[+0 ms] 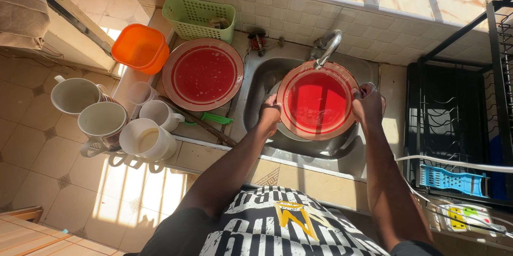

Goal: Washing a red plate in a sink using a sponge

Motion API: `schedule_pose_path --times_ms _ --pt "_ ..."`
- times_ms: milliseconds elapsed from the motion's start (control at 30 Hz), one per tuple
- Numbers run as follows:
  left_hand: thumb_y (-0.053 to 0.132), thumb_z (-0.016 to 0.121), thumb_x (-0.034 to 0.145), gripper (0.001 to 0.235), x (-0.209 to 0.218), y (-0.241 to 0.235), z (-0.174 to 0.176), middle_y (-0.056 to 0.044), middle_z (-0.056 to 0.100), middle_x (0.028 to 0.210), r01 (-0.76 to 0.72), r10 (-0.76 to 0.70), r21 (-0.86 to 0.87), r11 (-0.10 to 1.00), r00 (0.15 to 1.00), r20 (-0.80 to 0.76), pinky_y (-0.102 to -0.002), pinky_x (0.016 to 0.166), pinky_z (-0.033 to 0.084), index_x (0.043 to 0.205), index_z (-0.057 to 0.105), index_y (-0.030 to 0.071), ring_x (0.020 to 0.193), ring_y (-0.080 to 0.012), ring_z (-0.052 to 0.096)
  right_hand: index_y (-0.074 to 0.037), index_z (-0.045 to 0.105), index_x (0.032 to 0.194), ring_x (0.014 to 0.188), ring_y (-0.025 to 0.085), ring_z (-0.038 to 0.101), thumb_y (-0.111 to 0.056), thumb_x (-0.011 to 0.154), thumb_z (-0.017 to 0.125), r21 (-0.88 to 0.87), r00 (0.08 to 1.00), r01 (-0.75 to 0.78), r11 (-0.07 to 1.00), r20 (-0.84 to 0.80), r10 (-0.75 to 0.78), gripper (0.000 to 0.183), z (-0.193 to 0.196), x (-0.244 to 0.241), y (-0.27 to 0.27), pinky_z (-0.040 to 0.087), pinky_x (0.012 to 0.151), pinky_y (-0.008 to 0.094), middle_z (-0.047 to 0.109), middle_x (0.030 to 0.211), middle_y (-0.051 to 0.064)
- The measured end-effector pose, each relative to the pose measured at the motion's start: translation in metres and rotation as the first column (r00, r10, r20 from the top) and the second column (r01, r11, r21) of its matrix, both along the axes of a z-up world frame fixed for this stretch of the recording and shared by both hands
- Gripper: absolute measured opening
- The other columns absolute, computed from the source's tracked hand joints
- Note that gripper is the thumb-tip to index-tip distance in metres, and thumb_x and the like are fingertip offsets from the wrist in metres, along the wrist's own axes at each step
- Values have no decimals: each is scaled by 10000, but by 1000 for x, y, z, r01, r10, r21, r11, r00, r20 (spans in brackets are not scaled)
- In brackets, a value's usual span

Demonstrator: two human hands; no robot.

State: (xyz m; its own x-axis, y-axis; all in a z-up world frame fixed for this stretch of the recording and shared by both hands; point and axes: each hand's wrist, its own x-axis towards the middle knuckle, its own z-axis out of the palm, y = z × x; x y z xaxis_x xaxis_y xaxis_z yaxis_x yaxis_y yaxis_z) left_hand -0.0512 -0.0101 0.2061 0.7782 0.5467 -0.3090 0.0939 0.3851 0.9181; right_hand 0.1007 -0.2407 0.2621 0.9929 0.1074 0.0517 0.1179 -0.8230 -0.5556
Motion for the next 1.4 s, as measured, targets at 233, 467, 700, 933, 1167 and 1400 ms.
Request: schedule_pose_path --times_ms 233,467,700,933,1167,1400 --pt "53 457 929 545 30 3 -70 -249 528 1412 52 -52 -135 989 999 9 -521 846 564 1473 474 19 1224 -380 596 -215 741 968 973 378 722 -436 935 688 -62 992 57 996 -107 -64 230 22 -19 -9 556 857 517 748 891 103" --pt "127 547 886 316 20 9 -92 -268 720 999 215 -240 -453 865 971 3 -675 690 559 1202 553 119 843 -436 746 -49 750 939 638 402 691 -299 906 710 110 954 49 993 -301 -14 255 -8 -16 -33 585 589 467 685 762 227" --pt "42 528 753 507 -16 -4 -97 -299 682 1090 390 -393 -560 731 911 122 -686 767 523 1254 485 98 903 -504 710 -70 789 1078 855 441 713 -285 834 684 42 942 0 999 -336 14 342 -13 -60 -34 556 724 548 727 913 250" --pt "32 519 700 485 -48 -13 -55 -271 724 999 353 -367 -549 758 926 89 -598 701 595 1183 535 76 797 -415 757 138 651 1242 940 376 593 23 738 556 404 936 23 915 -330 122 526 40 -119 -17 488 766 468 642 1003 310" --pt "31 524 658 444 -34 -15 -118 -273 698 877 222 -238 -439 870 971 21 -510 602 615 1096 471 84 714 -422 741 83 438 1401 826 282 610 120 756 488 536 925 119 836 -366 102 648 2 -121 -31 496 745 451 571 1150 287" --pt "38 548 683 424 -25 -6 -165 -282 675 865 131 -139 -448 884 990 14 -509 592 621 1076 403 102 718 -443 735 20 585 1269 1021 315 575 -27 776 715 477 974 -23 878 -189 128 513 -30 -126 -25 437 909 459 649 1049 226"
